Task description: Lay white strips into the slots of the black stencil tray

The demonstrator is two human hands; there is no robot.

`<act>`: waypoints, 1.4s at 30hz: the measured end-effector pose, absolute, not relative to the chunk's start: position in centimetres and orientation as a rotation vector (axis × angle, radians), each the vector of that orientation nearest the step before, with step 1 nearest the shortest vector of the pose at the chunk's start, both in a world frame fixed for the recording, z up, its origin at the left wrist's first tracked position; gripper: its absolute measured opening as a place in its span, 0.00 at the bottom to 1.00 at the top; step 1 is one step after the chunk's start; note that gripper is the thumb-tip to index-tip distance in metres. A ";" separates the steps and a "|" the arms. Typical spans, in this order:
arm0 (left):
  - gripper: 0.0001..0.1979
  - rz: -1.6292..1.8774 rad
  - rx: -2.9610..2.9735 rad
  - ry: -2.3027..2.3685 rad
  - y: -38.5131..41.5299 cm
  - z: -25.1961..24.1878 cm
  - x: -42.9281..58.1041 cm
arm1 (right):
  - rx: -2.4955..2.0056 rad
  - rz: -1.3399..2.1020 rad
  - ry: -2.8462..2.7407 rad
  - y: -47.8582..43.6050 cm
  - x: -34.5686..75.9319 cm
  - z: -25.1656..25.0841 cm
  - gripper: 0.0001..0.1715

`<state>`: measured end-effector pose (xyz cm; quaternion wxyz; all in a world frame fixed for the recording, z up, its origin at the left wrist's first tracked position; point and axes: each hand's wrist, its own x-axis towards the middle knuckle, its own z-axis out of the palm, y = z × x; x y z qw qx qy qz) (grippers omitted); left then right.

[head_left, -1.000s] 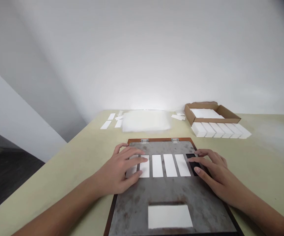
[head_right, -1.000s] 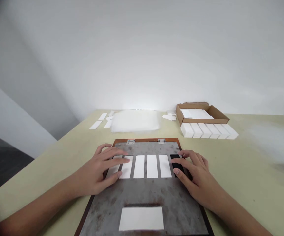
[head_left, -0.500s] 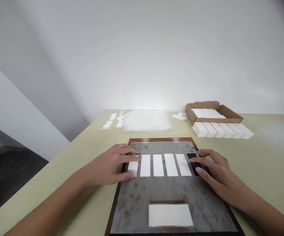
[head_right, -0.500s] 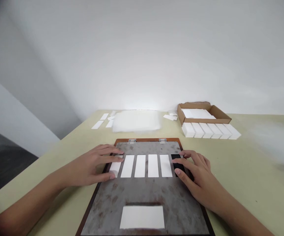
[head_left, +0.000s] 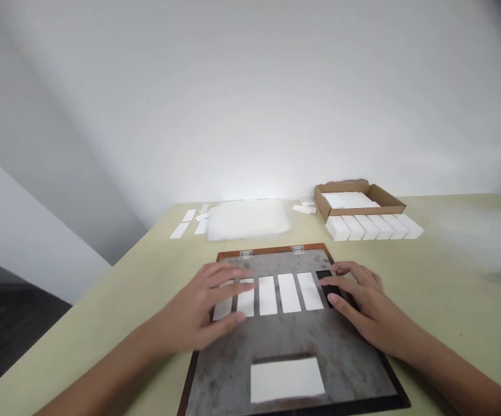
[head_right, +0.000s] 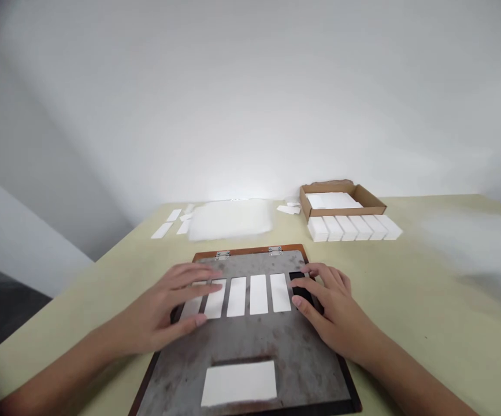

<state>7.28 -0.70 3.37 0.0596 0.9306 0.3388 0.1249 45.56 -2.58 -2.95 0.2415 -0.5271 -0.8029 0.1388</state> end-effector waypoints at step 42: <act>0.24 0.309 2.886 0.909 -4.8 4.7 15.1 | -1.330 0.397 -2.117 -2.4 45.1 -1.5 0.20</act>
